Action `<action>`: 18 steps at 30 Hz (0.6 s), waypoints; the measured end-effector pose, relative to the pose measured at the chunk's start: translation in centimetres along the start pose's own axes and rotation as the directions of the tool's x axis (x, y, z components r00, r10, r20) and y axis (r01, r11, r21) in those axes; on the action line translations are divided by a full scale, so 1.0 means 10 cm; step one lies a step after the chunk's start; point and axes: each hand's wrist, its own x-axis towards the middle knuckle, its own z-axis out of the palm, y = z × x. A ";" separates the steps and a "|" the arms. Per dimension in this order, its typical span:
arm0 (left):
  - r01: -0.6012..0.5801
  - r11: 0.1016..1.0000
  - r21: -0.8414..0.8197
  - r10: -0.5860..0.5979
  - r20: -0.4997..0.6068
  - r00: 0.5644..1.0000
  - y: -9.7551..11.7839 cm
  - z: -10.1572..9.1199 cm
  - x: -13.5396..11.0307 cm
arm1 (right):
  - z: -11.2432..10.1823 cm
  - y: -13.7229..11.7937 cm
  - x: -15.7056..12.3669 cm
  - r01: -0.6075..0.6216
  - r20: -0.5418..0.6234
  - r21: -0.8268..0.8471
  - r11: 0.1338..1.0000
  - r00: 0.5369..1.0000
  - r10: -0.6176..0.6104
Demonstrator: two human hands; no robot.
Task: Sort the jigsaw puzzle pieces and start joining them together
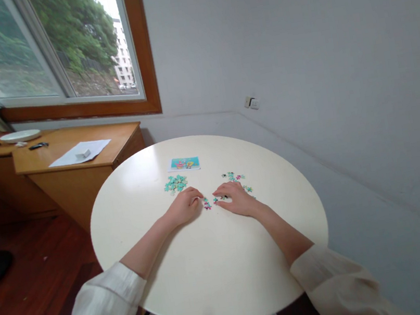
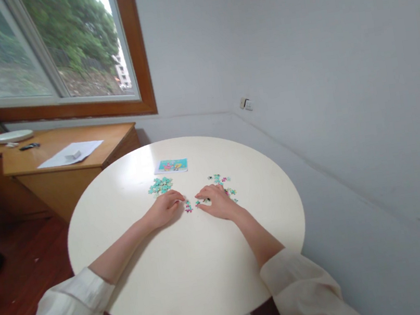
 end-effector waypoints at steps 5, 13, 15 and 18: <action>0.003 1.000 -0.002 -0.003 -0.009 1.000 -0.01 0.01 0.00 | 0.01 0.05 0.00 -0.036 0.030 -0.038 0.999 0.999 0.037; 0.005 1.000 0.002 -0.005 0.002 1.000 0.00 0.01 0.00 | -0.01 0.00 0.01 -0.041 0.067 -0.036 0.999 0.997 0.043; 0.007 1.000 0.001 -0.007 0.004 1.000 0.01 0.00 0.00 | -0.01 0.00 0.01 -0.044 0.068 -0.034 0.998 0.997 0.046; 0.007 1.000 0.006 -0.007 -0.001 1.000 0.02 0.00 0.00 | -0.01 -0.02 0.01 -0.059 0.061 -0.043 0.997 0.996 0.062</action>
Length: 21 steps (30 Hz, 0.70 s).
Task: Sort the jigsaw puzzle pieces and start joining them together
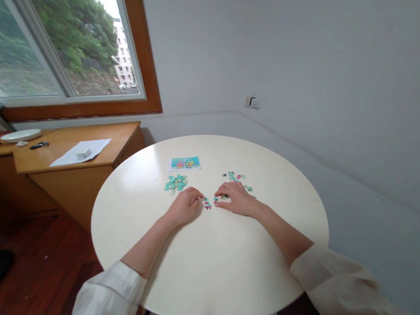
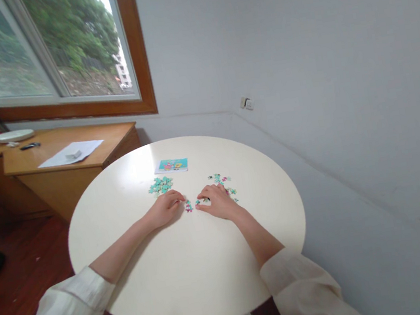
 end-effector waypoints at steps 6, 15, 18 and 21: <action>0.003 1.000 -0.007 -0.003 0.043 0.999 0.05 -0.02 0.00 | -0.01 -0.06 0.03 -0.042 0.010 0.004 0.999 0.999 0.041; -0.087 0.995 -0.048 0.091 0.090 0.992 0.12 -0.05 0.01 | 0.02 -0.08 0.03 -0.103 0.002 -0.015 0.995 0.995 0.103; -0.125 0.990 -0.065 0.132 0.112 0.985 0.11 -0.05 0.01 | 0.03 -0.08 0.03 -0.127 0.014 -0.018 0.992 0.992 0.128; -0.145 0.987 -0.073 0.153 0.129 0.980 0.10 -0.04 0.01 | 0.03 -0.08 0.04 -0.132 0.035 -0.003 0.991 0.991 0.132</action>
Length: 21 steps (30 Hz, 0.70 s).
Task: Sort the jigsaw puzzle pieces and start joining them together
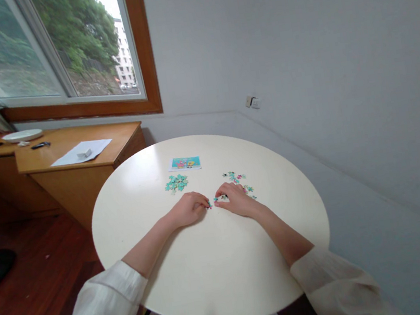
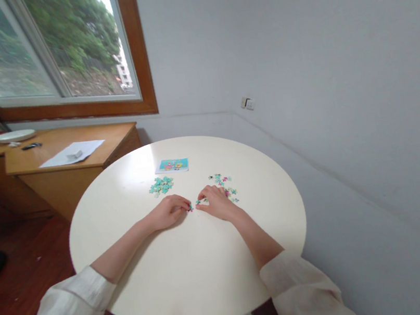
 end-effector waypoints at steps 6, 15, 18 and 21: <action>-0.007 1.000 0.005 0.007 0.009 1.000 -0.02 0.01 0.00 | 0.01 0.00 0.00 0.009 0.012 0.044 0.999 1.000 -0.009; 0.005 1.000 -0.005 -0.005 0.015 1.000 -0.01 0.00 0.00 | -0.04 -0.07 0.01 0.006 0.009 0.217 0.976 1.000 -0.008; 0.001 1.000 -0.017 -0.001 0.015 1.000 -0.01 0.01 0.00 | -0.03 -0.07 0.02 0.006 0.016 0.338 0.941 1.000 -0.012; 0.005 1.000 -0.018 -0.005 0.012 1.000 -0.01 0.01 0.00 | -0.02 -0.06 0.02 -0.002 0.010 0.398 0.917 1.000 -0.002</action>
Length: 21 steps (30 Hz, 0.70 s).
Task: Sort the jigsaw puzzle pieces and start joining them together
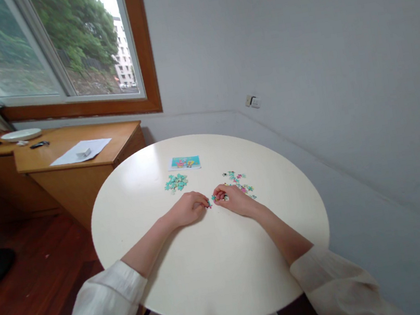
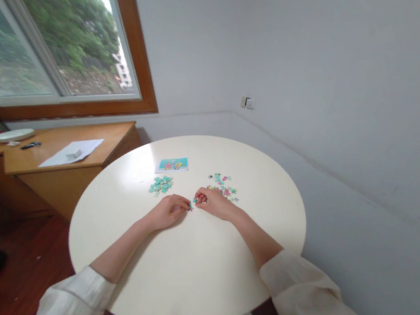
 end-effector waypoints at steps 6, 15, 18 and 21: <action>0.003 1.000 0.014 -0.003 0.015 1.000 0.01 -0.01 0.00 | 0.02 0.04 0.01 -0.048 -0.049 0.080 0.996 0.997 0.052; 0.020 1.000 0.016 -0.020 0.025 0.999 0.01 -0.02 -0.01 | 0.05 0.01 0.01 -0.108 0.014 0.213 0.971 0.994 0.107; 0.033 0.999 0.014 -0.033 0.021 0.999 0.02 -0.02 -0.01 | 0.05 -0.01 0.00 -0.139 0.037 0.214 0.967 0.990 0.134; 0.038 0.999 0.004 -0.038 0.023 0.999 0.01 -0.02 -0.01 | 0.06 -0.02 0.01 -0.166 0.046 0.222 0.961 0.986 0.159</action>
